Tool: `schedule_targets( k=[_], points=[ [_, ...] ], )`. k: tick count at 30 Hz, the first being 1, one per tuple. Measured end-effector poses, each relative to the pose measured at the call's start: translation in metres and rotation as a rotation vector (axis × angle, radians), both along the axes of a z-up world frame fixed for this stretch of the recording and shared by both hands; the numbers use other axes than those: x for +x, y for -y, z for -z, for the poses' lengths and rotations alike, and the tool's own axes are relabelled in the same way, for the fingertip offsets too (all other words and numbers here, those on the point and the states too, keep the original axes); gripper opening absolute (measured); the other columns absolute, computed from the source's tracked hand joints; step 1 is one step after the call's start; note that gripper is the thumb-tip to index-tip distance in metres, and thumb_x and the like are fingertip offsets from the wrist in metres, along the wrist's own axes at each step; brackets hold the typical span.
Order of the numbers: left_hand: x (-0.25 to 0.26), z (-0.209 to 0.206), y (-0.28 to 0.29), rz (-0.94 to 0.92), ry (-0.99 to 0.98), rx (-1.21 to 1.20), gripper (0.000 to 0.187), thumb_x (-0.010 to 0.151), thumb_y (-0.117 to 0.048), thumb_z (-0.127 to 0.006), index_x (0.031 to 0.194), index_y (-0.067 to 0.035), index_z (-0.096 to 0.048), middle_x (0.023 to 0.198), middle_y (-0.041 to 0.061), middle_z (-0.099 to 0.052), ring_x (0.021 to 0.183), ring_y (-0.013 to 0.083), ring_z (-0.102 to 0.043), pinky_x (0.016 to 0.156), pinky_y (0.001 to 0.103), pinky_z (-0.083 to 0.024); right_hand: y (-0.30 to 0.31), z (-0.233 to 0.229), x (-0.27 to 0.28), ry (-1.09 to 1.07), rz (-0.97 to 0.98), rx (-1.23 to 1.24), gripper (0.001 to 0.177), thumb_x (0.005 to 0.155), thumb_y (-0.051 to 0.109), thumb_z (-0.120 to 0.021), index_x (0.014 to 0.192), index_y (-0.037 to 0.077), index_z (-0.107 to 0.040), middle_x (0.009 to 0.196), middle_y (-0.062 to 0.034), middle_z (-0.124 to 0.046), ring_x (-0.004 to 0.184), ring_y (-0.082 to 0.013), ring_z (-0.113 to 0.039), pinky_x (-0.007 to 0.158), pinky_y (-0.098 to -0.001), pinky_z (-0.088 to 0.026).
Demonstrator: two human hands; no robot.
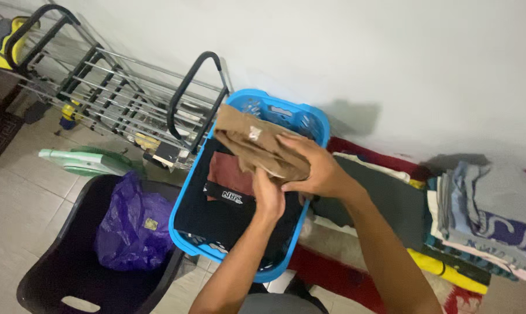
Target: The person folds shirts and trousers by hand, moving them from a blue laundry basket to a stack on a padded surface.
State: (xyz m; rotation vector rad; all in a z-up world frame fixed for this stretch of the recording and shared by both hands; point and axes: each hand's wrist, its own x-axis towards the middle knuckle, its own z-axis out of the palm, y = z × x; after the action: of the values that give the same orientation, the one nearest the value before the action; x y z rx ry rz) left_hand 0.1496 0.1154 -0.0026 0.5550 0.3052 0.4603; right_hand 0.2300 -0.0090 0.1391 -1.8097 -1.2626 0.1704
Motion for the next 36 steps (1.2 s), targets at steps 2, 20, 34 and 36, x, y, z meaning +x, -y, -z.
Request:
schedule_targets(
  k=[2, 20, 34, 36],
  points=[
    [0.015, 0.004, -0.001, -0.012, 0.049, 0.025, 0.05, 0.11, -0.038, -0.043, 0.142, -0.001, -0.05, 0.135, 0.013, -0.062, 0.124, 0.0277, -0.062, 0.103, 0.045, -0.053, -0.001, 0.002, 0.014, -0.037, -0.062, 0.026, 0.1, 0.071, 0.036, -0.091, 0.152, 0.001, -0.045, 0.155, -0.0231, -0.05, 0.141, -0.0379, -0.051, 0.116, -0.0447, -0.038],
    [0.076, -0.025, -0.076, 0.105, -0.074, -0.341, 0.071, 0.102, -0.057, -0.043, 0.152, -0.006, -0.044, 0.152, 0.013, -0.051, 0.138, 0.0342, -0.049, 0.116, 0.051, -0.036, 0.022, 0.095, 0.06, -0.55, 0.779, 0.382, 0.027, 0.108, 0.017, -0.07, 0.126, -0.003, -0.07, 0.107, -0.0052, -0.07, 0.093, -0.0133, -0.061, 0.083, -0.0342, -0.052],
    [0.015, -0.056, -0.016, 0.143, 0.152, -0.03, 0.062, 0.11, -0.042, -0.042, 0.159, -0.008, -0.03, 0.155, 0.017, -0.044, 0.14, 0.034, -0.047, 0.116, 0.051, -0.039, -0.006, 0.054, 0.033, -0.493, 0.464, 0.018, 0.078, 0.07, 0.026, -0.093, 0.137, 0.002, -0.062, 0.123, -0.0106, -0.074, 0.107, -0.0151, -0.068, 0.093, -0.0315, -0.055],
    [0.008, -0.055, -0.017, 0.099, 0.107, -0.038, 0.062, 0.109, -0.043, -0.043, 0.159, -0.007, -0.031, 0.156, 0.016, -0.044, 0.141, 0.0339, -0.046, 0.117, 0.051, -0.038, 0.004, 0.068, 0.042, -0.495, 0.478, 0.01, 0.071, 0.074, 0.024, -0.091, 0.136, 0.002, -0.064, 0.117, -0.0102, -0.075, 0.102, -0.0139, -0.066, 0.088, -0.03, -0.055]
  ],
)
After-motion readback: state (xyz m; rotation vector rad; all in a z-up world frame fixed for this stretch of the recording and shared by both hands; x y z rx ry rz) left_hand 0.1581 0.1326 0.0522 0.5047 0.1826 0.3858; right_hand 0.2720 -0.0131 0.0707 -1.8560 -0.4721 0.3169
